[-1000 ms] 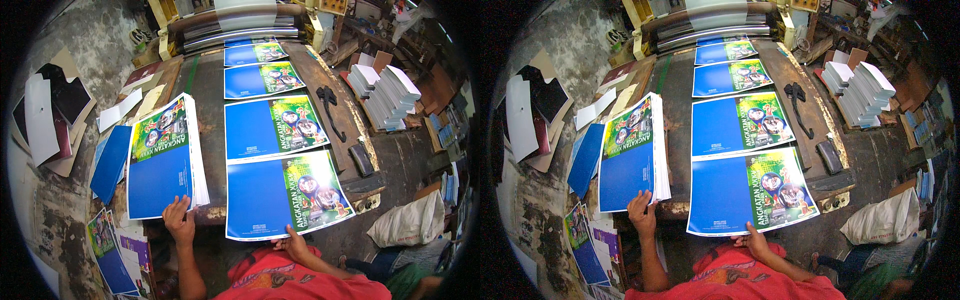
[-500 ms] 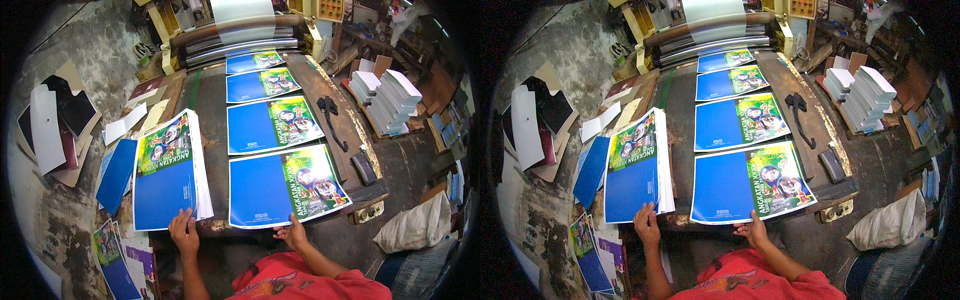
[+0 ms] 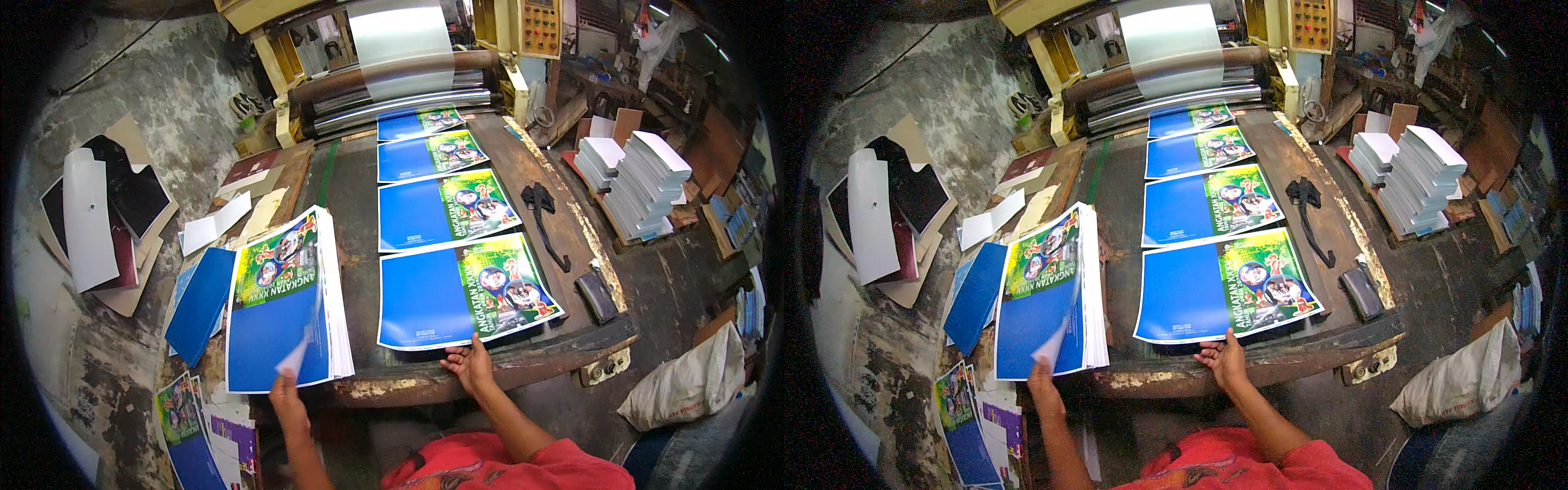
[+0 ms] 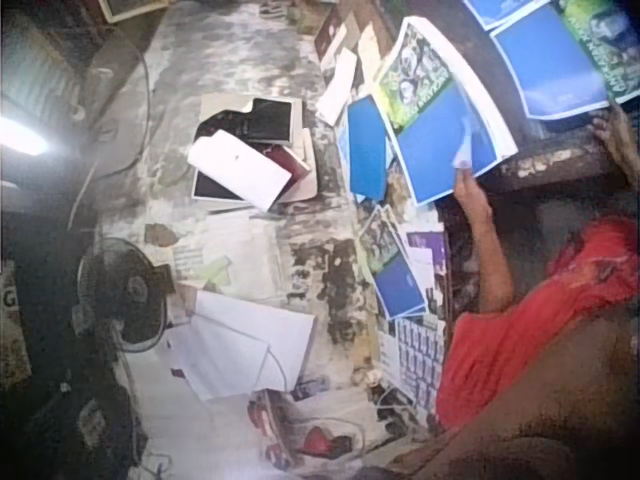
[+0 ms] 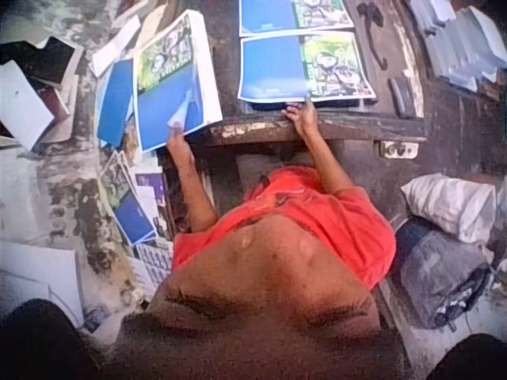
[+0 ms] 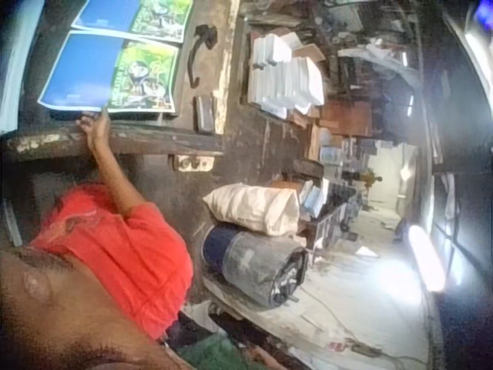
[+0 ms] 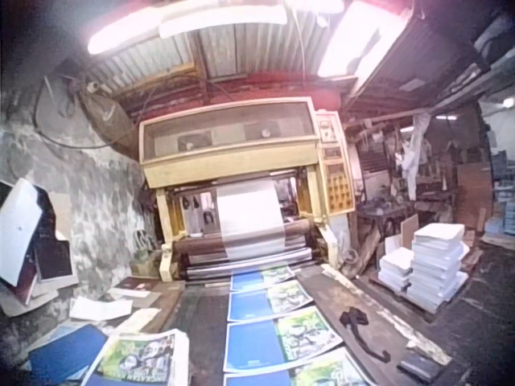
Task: The person organizes printed paper covers on a machine table by hand, flipping several sheets over to check the reverse side and stacking them.
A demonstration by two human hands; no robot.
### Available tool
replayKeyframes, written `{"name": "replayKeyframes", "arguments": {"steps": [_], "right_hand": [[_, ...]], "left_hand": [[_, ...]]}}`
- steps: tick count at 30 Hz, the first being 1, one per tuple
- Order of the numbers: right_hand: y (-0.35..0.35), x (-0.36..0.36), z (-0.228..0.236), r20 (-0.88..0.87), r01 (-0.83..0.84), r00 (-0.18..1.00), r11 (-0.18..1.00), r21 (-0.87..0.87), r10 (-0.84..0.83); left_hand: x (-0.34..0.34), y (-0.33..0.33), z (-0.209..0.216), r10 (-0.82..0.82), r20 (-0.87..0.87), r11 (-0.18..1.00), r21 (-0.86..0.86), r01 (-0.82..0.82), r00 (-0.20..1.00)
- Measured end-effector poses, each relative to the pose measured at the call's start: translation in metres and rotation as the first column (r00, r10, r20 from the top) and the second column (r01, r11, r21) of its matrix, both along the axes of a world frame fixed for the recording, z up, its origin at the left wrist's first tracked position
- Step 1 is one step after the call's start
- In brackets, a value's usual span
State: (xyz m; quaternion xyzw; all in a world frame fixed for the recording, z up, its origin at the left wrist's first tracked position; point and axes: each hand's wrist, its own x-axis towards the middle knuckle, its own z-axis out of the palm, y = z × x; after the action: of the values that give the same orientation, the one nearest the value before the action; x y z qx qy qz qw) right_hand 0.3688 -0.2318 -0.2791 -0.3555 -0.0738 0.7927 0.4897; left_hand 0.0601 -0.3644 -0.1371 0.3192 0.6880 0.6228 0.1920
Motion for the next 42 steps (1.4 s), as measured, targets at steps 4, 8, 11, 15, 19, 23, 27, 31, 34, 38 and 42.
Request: {"name": "replayKeyframes", "arguments": {"steps": [4,8,11,15,19,23,27,31,34,38,42], "right_hand": [[0.007,-0.007,-0.002,0.040,0.039,0.998,0.999,-0.001,-0.039],[0.000,-0.009,0.006,0.096,0.057,0.994,0.998,-0.019,-0.055],[-0.013,0.001,0.042,0.052,-0.074,0.996,0.995,0.059,0.071],[-0.028,0.014,0.062,0.036,-0.271,0.962,0.928,0.254,0.271],[-0.044,0.026,0.036,0.057,-0.288,0.957,0.950,0.123,0.283],[-0.081,0.042,-0.002,0.114,-0.277,0.952,0.958,-0.075,0.284],[-0.118,0.049,-0.004,0.126,-0.352,0.924,0.932,-0.087,0.360],[-0.129,0.049,-0.004,0.131,-0.352,0.924,0.933,-0.071,0.358],[-0.123,0.046,0.001,0.122,-0.343,0.931,0.939,-0.033,0.344],[-0.104,0.039,-0.002,0.086,-0.326,0.941,0.945,-0.023,0.326],[-0.088,0.031,0.005,0.067,-0.281,0.957,0.960,-0.012,0.281]], "left_hand": [[0.015,0.009,0.020,0.088,-0.054,0.975,0.211,-0.074,0.995],[0.044,0.001,0.024,-0.302,-0.518,0.953,-0.180,0.243,0.800],[0.051,-0.002,0.024,-0.524,-0.627,0.848,-0.320,0.423,0.577],[0.068,-0.006,0.033,-0.679,-0.666,0.712,-0.494,0.499,0.310],[0.067,-0.001,0.031,-0.513,-0.758,0.858,-0.432,0.279,0.403],[0.037,0.009,0.016,-0.365,-0.795,0.925,-0.370,0.090,0.485],[0.020,0.002,-0.010,-0.282,-0.861,0.956,-0.290,0.046,0.424],[0.025,0.003,-0.003,-0.243,-0.834,0.969,-0.236,0.078,0.496],[0.023,0.002,0.005,-0.270,-0.786,0.962,-0.243,0.124,0.556],[0.025,0.002,0.008,-0.262,-0.721,0.963,-0.239,0.124,0.642],[0.023,0.002,0.003,-0.220,-0.715,0.972,-0.216,0.090,0.663]]}}
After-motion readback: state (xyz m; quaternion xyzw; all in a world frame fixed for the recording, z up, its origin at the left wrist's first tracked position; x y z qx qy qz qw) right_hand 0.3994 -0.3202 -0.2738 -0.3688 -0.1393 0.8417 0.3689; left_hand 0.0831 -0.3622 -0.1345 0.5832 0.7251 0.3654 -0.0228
